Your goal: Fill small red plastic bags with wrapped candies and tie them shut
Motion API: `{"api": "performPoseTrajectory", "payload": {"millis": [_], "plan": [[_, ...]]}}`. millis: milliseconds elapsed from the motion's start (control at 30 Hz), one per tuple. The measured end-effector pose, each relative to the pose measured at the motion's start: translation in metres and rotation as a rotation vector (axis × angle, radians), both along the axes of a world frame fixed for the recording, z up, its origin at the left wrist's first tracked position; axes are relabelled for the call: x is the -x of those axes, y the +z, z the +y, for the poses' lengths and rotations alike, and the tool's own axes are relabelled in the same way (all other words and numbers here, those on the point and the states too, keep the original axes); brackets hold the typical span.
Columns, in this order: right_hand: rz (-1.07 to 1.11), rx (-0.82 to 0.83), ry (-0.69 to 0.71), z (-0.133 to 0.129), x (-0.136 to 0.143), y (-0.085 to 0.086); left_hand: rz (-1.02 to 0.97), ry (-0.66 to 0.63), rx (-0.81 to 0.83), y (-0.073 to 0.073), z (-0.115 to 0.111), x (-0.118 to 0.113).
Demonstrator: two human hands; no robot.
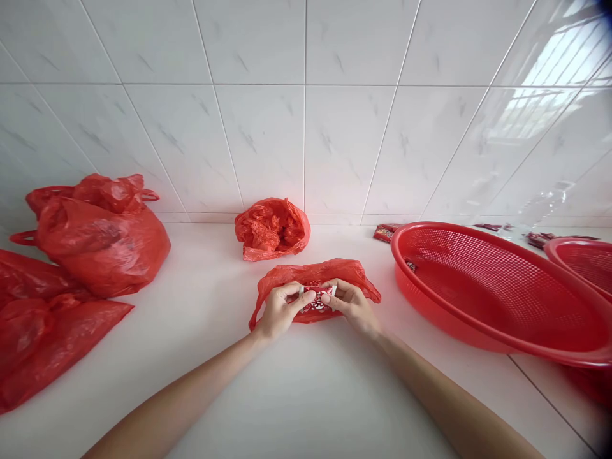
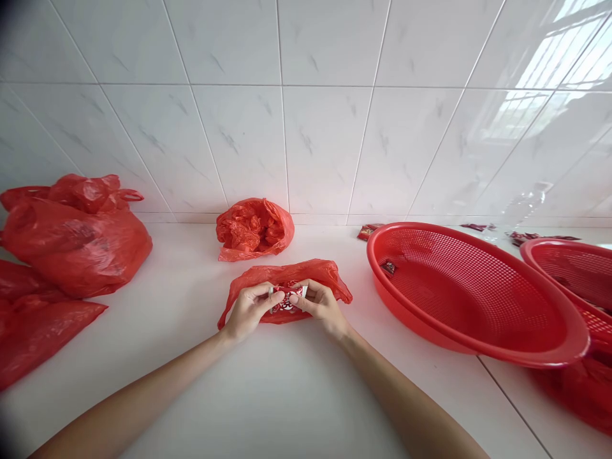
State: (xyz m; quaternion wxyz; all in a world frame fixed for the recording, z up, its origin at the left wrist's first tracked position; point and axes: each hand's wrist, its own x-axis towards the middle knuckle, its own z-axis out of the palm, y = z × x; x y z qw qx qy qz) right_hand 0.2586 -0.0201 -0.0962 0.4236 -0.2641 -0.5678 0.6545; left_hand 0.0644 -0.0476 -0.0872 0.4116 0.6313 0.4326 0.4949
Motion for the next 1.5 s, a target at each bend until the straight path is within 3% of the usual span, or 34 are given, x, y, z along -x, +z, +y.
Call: {"api": "performPoseTrajectory", "payload": {"millis": [500,800,967,1133,1333,1500], "plan": [[0.065,-0.029,0.024,-0.004,0.003,0.002,-0.120,0.001,0.070,0.004,-0.004,-0.003],[0.099,-0.007,0.025,-0.007,0.006,0.007,-0.315,-0.035,0.195,0.000,-0.003,-0.007],[0.073,-0.021,0.001,-0.009,0.007,0.008,-0.275,-0.039,0.200,0.002,-0.003,-0.006],[-0.123,-0.130,-0.085,-0.009,0.001,0.012,-0.201,0.011,0.191,0.004,-0.003,-0.004],[-0.522,-0.507,-0.464,0.015,-0.016,-0.003,-0.045,0.140,0.179,0.000,0.005,0.002],[-0.853,-0.590,-0.505,0.025,-0.024,-0.013,0.067,0.132,0.115,0.001,0.012,0.008]]}}
